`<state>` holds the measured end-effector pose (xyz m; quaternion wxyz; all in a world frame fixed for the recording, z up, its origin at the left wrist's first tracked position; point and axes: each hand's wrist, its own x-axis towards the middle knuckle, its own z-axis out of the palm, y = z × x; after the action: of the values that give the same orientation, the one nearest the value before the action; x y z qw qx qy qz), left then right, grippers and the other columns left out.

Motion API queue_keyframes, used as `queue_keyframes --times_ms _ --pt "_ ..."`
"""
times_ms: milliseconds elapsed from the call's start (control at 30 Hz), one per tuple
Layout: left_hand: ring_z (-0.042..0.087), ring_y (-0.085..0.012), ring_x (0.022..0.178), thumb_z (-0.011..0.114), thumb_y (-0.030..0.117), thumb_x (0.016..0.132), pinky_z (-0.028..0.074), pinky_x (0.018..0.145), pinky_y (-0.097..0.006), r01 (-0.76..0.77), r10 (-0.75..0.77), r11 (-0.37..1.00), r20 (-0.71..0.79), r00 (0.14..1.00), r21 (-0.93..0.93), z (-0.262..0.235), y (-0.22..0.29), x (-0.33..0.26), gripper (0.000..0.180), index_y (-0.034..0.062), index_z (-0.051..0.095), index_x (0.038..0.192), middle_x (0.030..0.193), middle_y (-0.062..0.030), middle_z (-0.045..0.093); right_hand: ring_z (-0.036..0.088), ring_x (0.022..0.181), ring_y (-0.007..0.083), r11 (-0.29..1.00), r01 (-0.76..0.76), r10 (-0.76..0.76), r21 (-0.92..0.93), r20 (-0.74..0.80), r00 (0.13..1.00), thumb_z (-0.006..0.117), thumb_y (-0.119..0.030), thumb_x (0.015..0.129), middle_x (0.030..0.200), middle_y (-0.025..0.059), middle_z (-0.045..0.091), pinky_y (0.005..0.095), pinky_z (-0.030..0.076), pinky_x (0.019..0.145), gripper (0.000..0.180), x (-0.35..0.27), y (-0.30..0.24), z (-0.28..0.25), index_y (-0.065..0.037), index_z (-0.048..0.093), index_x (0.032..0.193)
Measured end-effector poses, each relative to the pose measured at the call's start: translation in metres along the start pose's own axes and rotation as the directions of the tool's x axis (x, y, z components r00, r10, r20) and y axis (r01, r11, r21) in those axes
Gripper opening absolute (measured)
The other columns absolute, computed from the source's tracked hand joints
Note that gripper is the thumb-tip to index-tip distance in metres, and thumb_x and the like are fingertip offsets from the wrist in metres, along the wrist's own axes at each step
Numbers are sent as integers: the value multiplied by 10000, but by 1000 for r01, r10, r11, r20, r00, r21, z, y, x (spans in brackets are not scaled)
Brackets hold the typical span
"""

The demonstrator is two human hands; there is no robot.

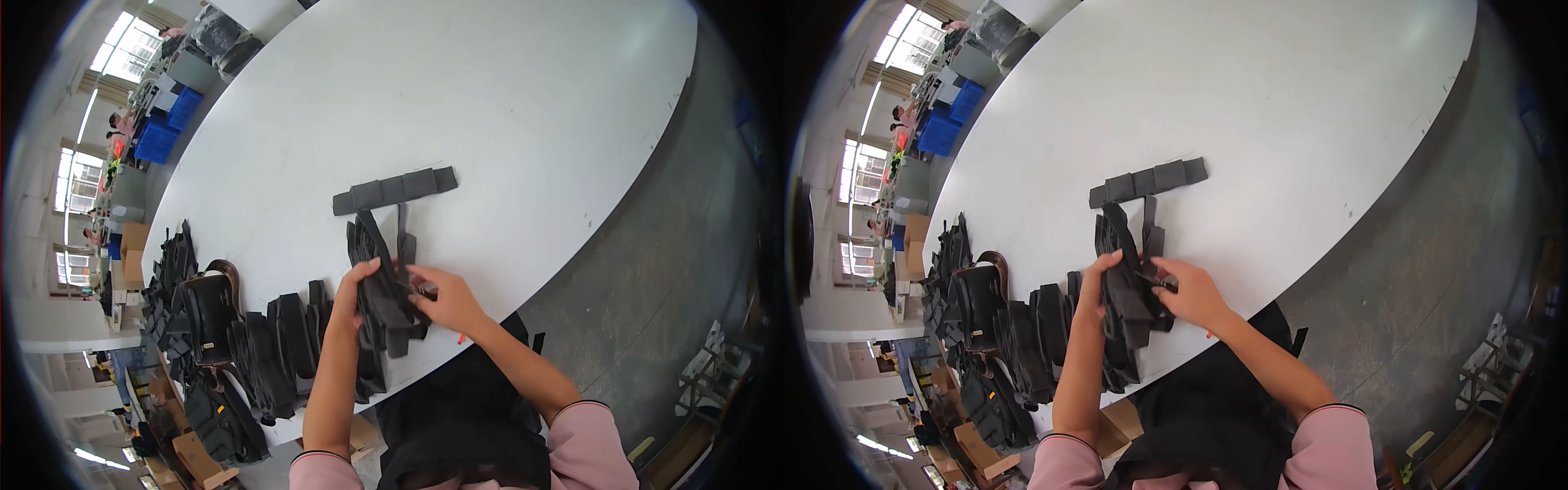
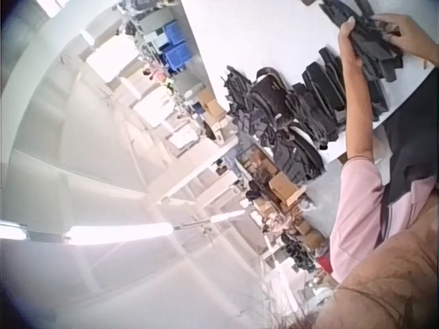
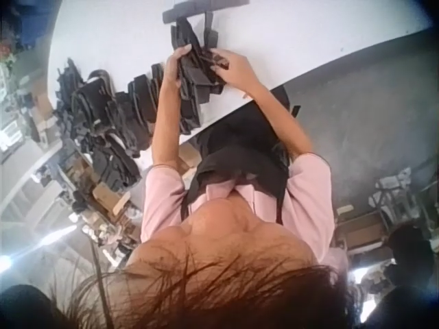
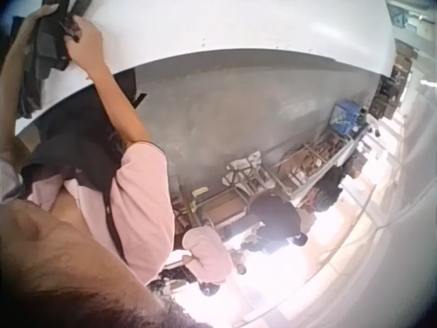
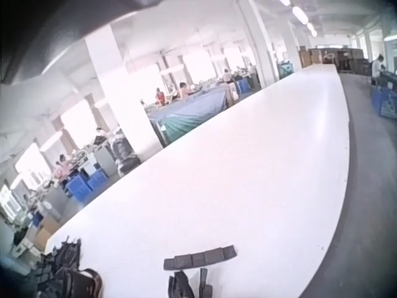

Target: Sorting and stacking black nylon strap components on a workbench in a factory setting.

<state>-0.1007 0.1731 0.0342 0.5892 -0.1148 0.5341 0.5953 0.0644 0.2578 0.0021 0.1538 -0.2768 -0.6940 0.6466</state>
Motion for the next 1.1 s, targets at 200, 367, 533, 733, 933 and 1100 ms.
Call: queue_keyframes --times_ms 200,367,533,733,933,1100 --pt "637 -269 879 605 149 758 533 798 -380 60 -61 998 68 996 4 -31 -31 -42 383 -54 559 1079 970 -194 631 633 870 183 973 50 -119 225 303 945 591 -44 813 963 113 650 281 494 753 321 -40 -5 -8 -31 591 1134" --pt "640 -327 875 555 177 764 545 785 -403 -126 128 992 48 991 -25 -35 -50 -53 464 -90 507 1141 1036 -242 607 636 796 173 979 88 -149 186 346 926 602 -58 817 905 90 649 273 478 690 210 -34 -13 -26 -5 636 1018" --pt "617 -289 912 606 154 751 532 799 -403 -96 117 976 97 988 -195 -42 -47 -67 388 -58 532 1067 944 -184 609 593 655 199 941 126 -151 -314 -58 987 631 -63 786 774 83 577 300 448 580 127 -27 -26 -27 -29 607 906" --pt "616 -265 918 615 219 753 530 760 -344 -256 258 965 -21 966 52 -30 -52 -65 457 -70 535 1099 1012 -194 615 578 647 263 942 82 -122 -324 -104 987 679 -183 765 854 82 581 332 453 574 225 -22 -15 -14 -44 556 891" --pt "644 -267 829 596 213 768 552 733 -375 -88 74 989 -121 990 -115 -26 -76 -69 412 -66 560 1070 942 -173 638 589 642 282 966 -20 50 -259 108 993 699 -210 759 707 104 606 355 446 588 282 -41 -1 -8 -28 510 863" --pt "647 -291 807 581 216 770 560 702 -395 -22 27 959 13 1000 -281 -39 -72 -75 397 -51 563 1062 917 -188 639 589 633 204 998 -58 60 -25 107 992 645 -141 816 770 93 633 309 442 584 199 -53 2 16 -20 501 880"
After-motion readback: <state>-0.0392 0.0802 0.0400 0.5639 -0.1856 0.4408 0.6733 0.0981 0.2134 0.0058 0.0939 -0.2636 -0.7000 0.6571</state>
